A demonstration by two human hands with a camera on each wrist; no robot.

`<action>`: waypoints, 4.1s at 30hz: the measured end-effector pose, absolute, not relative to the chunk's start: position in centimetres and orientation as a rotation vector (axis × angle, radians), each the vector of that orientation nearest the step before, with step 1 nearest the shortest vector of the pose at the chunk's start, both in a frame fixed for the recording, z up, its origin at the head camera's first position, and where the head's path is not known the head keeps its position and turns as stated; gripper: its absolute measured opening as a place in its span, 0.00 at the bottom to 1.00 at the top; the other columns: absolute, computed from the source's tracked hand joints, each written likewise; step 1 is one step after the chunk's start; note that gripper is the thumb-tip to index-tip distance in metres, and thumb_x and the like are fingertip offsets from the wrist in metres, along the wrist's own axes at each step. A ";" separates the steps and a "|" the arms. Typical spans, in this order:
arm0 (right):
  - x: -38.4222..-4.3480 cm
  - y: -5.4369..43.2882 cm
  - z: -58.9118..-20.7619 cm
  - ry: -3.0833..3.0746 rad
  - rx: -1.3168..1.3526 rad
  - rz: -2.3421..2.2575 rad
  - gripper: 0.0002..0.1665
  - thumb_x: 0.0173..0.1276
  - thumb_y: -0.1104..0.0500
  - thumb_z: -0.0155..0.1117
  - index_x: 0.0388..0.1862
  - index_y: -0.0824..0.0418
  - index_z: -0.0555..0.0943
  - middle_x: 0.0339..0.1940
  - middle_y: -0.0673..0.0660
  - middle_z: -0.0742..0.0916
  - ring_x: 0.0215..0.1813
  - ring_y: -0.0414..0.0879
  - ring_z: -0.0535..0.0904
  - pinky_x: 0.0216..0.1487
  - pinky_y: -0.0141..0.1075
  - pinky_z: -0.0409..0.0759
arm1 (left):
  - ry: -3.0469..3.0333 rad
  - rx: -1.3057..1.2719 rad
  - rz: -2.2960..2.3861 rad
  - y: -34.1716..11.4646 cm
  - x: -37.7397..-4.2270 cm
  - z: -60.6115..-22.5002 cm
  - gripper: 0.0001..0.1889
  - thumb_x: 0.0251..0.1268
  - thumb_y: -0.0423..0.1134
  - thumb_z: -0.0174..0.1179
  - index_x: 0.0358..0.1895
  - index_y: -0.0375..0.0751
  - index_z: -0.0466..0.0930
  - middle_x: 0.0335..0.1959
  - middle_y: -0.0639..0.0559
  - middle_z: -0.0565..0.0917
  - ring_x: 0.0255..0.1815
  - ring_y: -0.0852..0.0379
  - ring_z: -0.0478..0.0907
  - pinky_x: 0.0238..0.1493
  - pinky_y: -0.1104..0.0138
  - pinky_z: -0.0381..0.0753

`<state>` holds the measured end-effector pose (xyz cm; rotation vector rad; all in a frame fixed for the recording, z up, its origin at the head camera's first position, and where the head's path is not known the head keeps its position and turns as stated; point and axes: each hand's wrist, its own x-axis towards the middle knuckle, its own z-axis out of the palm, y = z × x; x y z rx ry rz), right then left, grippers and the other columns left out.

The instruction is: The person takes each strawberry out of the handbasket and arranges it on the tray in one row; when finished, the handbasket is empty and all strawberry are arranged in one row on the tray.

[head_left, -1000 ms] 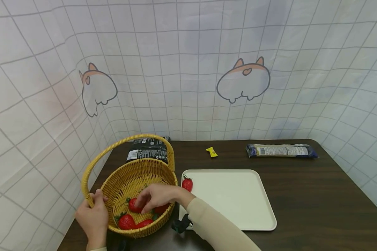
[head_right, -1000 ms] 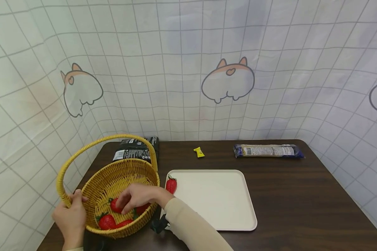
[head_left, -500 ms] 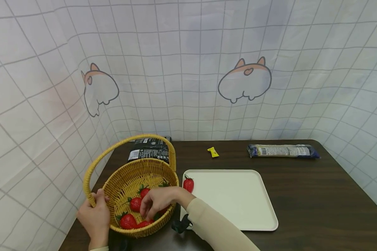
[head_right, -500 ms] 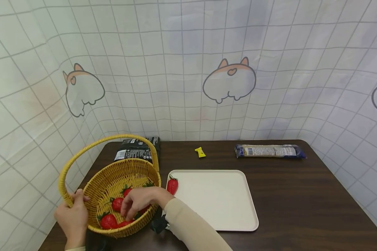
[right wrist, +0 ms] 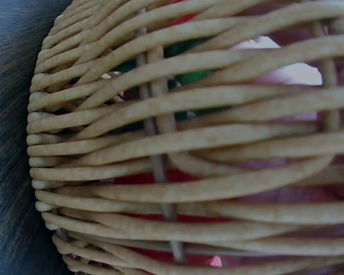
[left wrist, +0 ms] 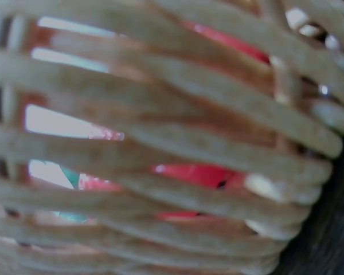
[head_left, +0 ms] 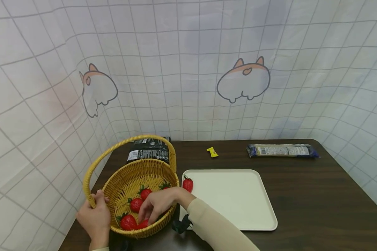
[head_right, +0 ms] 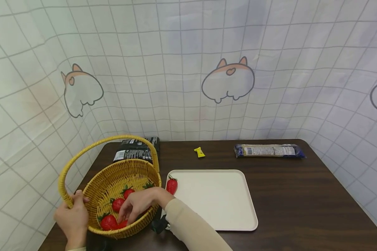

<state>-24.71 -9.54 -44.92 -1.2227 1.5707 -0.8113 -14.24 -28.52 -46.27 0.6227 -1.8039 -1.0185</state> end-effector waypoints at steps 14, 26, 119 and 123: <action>-24.6 -9.3 -44.7 1.581 -1.205 -0.975 0.15 0.68 0.67 0.57 0.53 0.65 0.81 0.43 0.44 0.86 0.40 0.32 0.77 0.48 0.27 0.77 | -1.805 0.603 -1.007 -28.8 -14.3 -46.3 0.20 0.68 0.40 0.59 0.17 0.34 0.81 0.09 0.81 0.68 0.05 0.66 0.53 0.14 0.71 0.53; -24.8 -9.1 -44.5 1.507 -1.271 -0.934 0.19 0.65 0.65 0.66 0.56 0.62 0.81 0.44 0.44 0.85 0.44 0.34 0.78 0.51 0.29 0.77 | -1.816 0.607 -1.012 -28.8 -14.3 -46.3 0.21 0.69 0.42 0.59 0.18 0.34 0.81 0.10 0.82 0.69 0.04 0.66 0.52 0.12 0.70 0.52; -28.0 9.7 -48.7 2.039 -0.112 -1.931 0.22 0.68 0.61 0.66 0.59 0.68 0.79 0.57 0.64 0.79 0.50 0.52 0.81 0.52 0.41 0.81 | -1.837 0.594 -1.004 -28.7 -14.3 -46.3 0.21 0.69 0.39 0.58 0.16 0.34 0.80 0.08 0.79 0.67 0.05 0.63 0.51 0.12 0.69 0.52; -28.1 10.0 -48.9 2.096 -0.108 -1.887 0.20 0.69 0.62 0.64 0.58 0.65 0.80 0.56 0.62 0.80 0.49 0.52 0.80 0.50 0.40 0.82 | -1.835 0.592 -1.001 -28.8 -14.3 -46.3 0.21 0.70 0.40 0.58 0.16 0.34 0.79 0.08 0.80 0.67 0.06 0.63 0.51 0.13 0.69 0.52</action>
